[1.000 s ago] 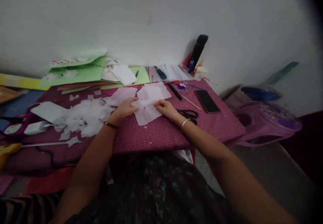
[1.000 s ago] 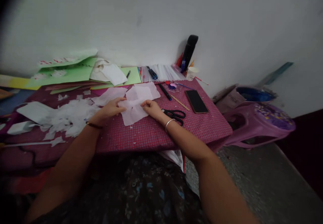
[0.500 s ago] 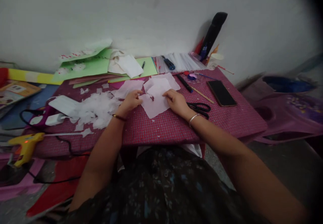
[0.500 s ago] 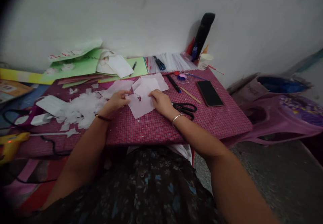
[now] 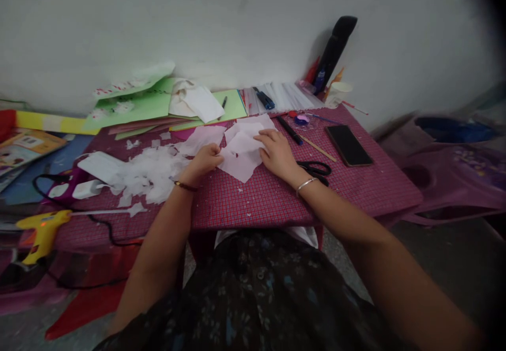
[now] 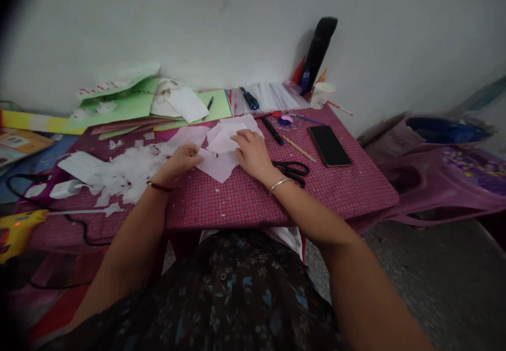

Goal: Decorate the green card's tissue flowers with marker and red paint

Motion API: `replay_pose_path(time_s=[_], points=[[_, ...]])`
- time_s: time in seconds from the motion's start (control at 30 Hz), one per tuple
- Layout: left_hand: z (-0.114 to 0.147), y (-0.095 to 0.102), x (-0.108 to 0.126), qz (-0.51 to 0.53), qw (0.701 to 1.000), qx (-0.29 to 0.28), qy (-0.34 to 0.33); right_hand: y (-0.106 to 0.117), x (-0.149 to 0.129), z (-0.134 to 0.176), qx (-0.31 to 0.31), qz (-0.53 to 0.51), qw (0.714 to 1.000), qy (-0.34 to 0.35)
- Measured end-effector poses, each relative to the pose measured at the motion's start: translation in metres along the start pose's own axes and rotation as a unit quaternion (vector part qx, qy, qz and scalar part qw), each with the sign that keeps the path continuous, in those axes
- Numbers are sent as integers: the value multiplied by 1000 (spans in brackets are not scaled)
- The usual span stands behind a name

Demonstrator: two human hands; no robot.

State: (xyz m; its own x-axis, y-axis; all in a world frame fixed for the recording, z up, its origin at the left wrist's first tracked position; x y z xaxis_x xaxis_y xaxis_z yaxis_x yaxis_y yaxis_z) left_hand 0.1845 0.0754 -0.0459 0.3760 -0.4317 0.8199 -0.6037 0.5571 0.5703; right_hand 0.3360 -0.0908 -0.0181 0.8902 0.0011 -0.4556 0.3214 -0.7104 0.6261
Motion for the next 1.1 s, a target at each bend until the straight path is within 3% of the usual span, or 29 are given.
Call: replay_pose_path(time_s=[0.1,0.23,0.33,0.5,0.6,0.7,0.8,0.97,1.1], points=[[2,-1,1,30,998,-4,49,5,-28,14,-33,-79,996,32],[24,-1,8,83,990,-26,110,5,-58,44,-143,-124,980,61],[61,1,6,161,973,-37,159,13,-66,68,-180,-118,975,51],[130,-1,-5,285,924,-55,248,27,-71,94,-174,-126,976,19],[150,0,-6,287,927,-31,238,22,-76,97,-177,-120,977,20],[156,11,-5,168,968,51,181,15,-78,94,-183,-95,978,17],[160,17,-3,101,980,97,139,10,-77,89,-174,-114,978,-20],[166,13,-4,171,969,103,149,-8,-73,78,-165,-225,955,-104],[175,10,-4,231,952,94,177,-15,-65,73,-174,-308,910,-219]])
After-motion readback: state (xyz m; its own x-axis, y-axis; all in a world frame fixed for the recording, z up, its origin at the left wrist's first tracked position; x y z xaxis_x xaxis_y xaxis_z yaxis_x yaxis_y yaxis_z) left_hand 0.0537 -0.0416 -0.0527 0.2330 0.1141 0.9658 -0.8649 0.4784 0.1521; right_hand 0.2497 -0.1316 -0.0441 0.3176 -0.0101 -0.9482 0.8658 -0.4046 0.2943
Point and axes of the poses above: each hand's wrist, its own z-axis away from the middle knuckle, its own y-axis out of the back of the hand, x = y × z, the point moved 6 cm from there along -z, towards the middle knuckle, and after that the axes turned 10 degrees about x, right-handed, at the moved point
